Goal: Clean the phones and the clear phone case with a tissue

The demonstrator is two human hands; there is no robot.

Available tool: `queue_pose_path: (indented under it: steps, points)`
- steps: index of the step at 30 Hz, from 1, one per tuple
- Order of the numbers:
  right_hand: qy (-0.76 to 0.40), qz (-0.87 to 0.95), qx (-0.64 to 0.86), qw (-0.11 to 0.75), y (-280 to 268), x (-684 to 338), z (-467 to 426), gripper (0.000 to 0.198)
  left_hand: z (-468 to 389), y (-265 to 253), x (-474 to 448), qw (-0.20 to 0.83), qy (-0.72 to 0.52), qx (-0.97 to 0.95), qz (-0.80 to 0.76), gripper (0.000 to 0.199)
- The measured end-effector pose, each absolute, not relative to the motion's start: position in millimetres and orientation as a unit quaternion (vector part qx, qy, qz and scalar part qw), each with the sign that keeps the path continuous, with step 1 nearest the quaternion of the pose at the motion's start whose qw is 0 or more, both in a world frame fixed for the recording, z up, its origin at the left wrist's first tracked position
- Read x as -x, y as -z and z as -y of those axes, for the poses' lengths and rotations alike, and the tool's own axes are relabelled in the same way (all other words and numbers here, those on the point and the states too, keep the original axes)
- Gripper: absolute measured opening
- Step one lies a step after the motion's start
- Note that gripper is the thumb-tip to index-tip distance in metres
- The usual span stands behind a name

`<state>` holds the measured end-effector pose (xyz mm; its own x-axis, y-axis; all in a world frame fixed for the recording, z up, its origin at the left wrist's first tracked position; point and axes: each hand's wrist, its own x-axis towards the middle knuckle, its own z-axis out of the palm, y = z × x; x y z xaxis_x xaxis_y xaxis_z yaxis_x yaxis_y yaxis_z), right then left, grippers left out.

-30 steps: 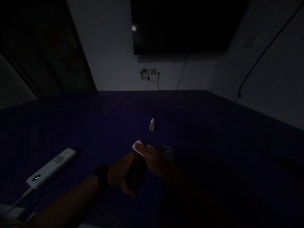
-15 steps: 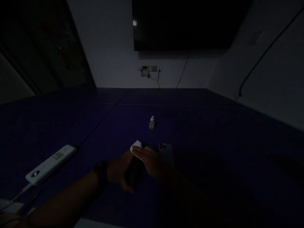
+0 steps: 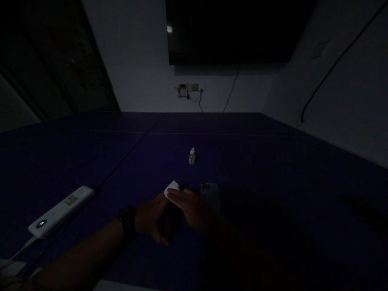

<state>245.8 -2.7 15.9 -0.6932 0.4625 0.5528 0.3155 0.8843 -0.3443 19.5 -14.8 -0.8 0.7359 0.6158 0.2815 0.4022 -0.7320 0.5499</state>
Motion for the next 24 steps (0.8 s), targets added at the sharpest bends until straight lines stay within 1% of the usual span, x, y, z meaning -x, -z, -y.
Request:
queue_pose_path:
  steps: [2,7,8,12,14,16,20,22,24]
  points:
    - [-0.108,0.912,0.217,0.330,-17,-245,4,0.061,15,1,-19,0.238,-0.228,-0.901,-0.282,0.141]
    - [-0.083,0.895,0.269,0.347,-18,-240,-10,0.061,17,-3,-21,0.260,-0.223,-0.888,-0.308,0.118]
    - [-0.084,0.897,0.263,0.345,-18,-241,-10,0.061,17,-3,-21,0.260,-0.223,-0.888,-0.307,0.119]
    - [-0.097,0.911,0.215,0.338,-13,-245,2,0.060,15,-1,-19,0.244,-0.234,-0.902,-0.270,0.138]
    - [-0.097,0.911,0.210,0.341,-12,-245,6,0.060,15,0,-19,0.241,-0.238,-0.903,-0.263,0.143]
    - [-0.089,0.907,0.227,0.343,-13,-243,3,0.061,16,0,-19,0.246,-0.237,-0.900,-0.269,0.140]
    - [-0.070,0.898,0.254,0.351,-17,-239,-9,0.060,17,-3,-20,0.253,-0.220,-0.894,-0.296,0.125]
    - [-0.073,0.904,0.242,0.344,-18,-240,-8,0.061,16,-2,-20,0.248,-0.223,-0.897,-0.289,0.128]
    - [-0.077,0.911,0.224,0.338,-17,-242,-3,0.063,15,-1,-19,0.237,-0.233,-0.903,-0.271,0.136]
